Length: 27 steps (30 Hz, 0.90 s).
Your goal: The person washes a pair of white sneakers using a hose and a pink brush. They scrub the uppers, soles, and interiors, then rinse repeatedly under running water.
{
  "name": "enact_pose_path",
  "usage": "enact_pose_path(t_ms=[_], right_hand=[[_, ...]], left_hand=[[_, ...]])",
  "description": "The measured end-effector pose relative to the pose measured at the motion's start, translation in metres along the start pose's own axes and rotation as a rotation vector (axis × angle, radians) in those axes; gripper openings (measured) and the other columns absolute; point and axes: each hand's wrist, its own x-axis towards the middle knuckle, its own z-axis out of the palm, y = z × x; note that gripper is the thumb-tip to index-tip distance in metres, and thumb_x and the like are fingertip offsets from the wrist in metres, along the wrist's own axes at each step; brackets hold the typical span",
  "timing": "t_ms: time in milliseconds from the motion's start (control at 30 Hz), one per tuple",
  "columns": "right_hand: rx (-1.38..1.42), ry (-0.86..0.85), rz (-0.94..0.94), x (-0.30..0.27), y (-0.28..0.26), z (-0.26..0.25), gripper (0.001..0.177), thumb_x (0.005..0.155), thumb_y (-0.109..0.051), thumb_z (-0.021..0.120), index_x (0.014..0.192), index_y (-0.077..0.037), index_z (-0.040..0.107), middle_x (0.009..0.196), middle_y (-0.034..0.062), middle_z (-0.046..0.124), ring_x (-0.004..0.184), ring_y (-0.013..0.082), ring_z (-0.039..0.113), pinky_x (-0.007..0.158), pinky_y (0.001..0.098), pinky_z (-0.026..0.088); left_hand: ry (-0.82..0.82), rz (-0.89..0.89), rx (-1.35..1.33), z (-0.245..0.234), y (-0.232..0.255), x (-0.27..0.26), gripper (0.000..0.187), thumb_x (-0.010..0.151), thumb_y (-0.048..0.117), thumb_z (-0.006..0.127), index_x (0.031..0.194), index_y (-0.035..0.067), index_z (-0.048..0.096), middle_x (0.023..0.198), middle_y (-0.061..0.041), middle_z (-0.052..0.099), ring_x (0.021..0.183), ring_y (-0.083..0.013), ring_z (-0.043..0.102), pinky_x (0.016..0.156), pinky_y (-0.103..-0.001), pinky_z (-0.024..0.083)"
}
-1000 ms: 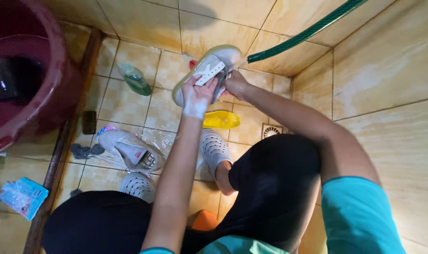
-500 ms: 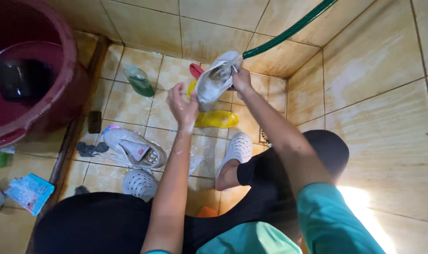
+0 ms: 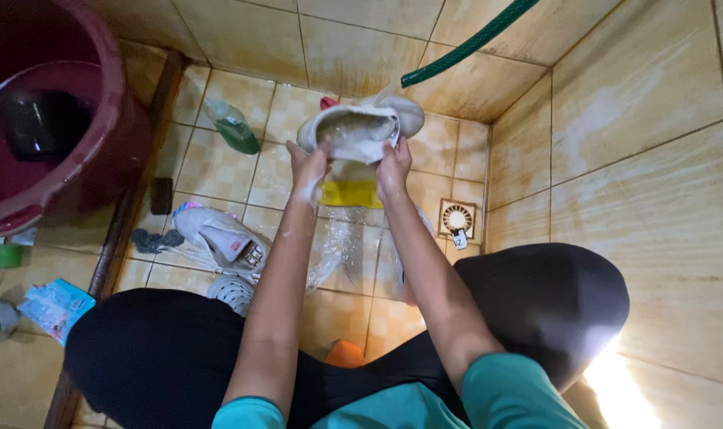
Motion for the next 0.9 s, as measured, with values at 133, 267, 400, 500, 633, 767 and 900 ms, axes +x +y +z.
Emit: enact_pose_path(t_ms=[133, 267, 400, 500, 633, 767, 900], right_hand=[[-0.368, -0.080, -0.137, 0.002, -0.003, -0.007, 0.044, 0.098, -0.002, 0.058, 0.142, 0.000, 0.052, 0.131, 0.0127, 0.068, 0.115, 0.0221, 0.067, 0.100, 0.0367, 0.054], [-1.248, 0.115, -0.762, 0.008, -0.007, -0.005, 0.066, 0.079, -0.023, 0.085, 0.131, 0.010, 0.061, 0.113, 0.0251, 0.066, 0.101, 0.0387, 0.058, 0.096, 0.0481, 0.047], [-0.537, 0.033, -0.215, 0.024, -0.011, 0.004, 0.034, 0.104, -0.028, 0.059, 0.099, 0.001, 0.078, 0.100, 0.0107, 0.078, 0.097, 0.0198, 0.071, 0.094, 0.0338, 0.054], [-0.405, 0.042, 0.044, 0.024, -0.027, 0.021, 0.036, 0.103, -0.031, 0.062, 0.096, 0.001, 0.077, 0.095, 0.0111, 0.076, 0.088, 0.0192, 0.069, 0.082, 0.0330, 0.054], [-0.228, -0.060, 0.261, 0.022, -0.034, 0.048, 0.022, 0.092, -0.014, 0.076, 0.108, 0.000, 0.074, 0.102, 0.0091, 0.075, 0.085, 0.0167, 0.071, 0.073, 0.0304, 0.058], [0.145, -0.052, 0.328, 0.034, -0.037, 0.050, 0.030, 0.095, -0.017, 0.070, 0.119, 0.000, 0.069, 0.105, 0.0072, 0.076, 0.086, 0.0166, 0.075, 0.076, 0.0299, 0.063], [-0.088, 0.063, 0.321, 0.055, -0.045, 0.047, 0.040, 0.102, -0.039, 0.062, 0.112, -0.002, 0.070, 0.090, 0.0079, 0.072, 0.068, 0.0178, 0.062, 0.053, 0.0331, 0.043]], left_hand=[[-0.051, 0.231, -0.125, 0.005, -0.015, 0.005, 0.085, 0.076, -0.003, 0.056, 0.152, 0.004, 0.018, 0.133, -0.022, 0.051, 0.102, -0.0298, 0.068, 0.064, -0.035, 0.066], [0.262, 0.938, 0.454, 0.040, -0.021, 0.000, 0.089, 0.070, -0.009, 0.071, 0.149, 0.002, 0.032, 0.137, -0.025, 0.046, 0.125, -0.0473, 0.054, 0.107, -0.057, 0.045], [0.172, 0.842, 0.450, 0.063, -0.014, -0.013, 0.085, 0.068, -0.004, 0.070, 0.147, 0.009, 0.040, 0.129, -0.023, 0.046, 0.118, -0.0482, 0.057, 0.103, -0.052, 0.050], [0.178, 0.767, 0.530, 0.074, 0.007, -0.026, 0.081, 0.073, 0.004, 0.080, 0.144, 0.013, 0.043, 0.128, -0.020, 0.047, 0.114, -0.0464, 0.059, 0.095, -0.053, 0.052], [0.150, 0.686, 0.640, 0.087, 0.030, -0.032, 0.080, 0.077, 0.012, 0.087, 0.145, 0.015, 0.044, 0.129, -0.018, 0.047, 0.112, -0.0451, 0.061, 0.089, -0.055, 0.052], [0.027, 0.628, 0.806, 0.086, 0.040, -0.027, 0.093, 0.068, 0.013, 0.084, 0.149, 0.013, 0.040, 0.133, -0.020, 0.045, 0.113, -0.0449, 0.059, 0.087, -0.053, 0.052], [-0.097, 0.909, 0.902, 0.077, 0.042, -0.020, 0.094, 0.072, 0.025, 0.089, 0.148, 0.006, 0.038, 0.131, -0.023, 0.050, 0.118, -0.0471, 0.054, 0.098, -0.055, 0.045]])
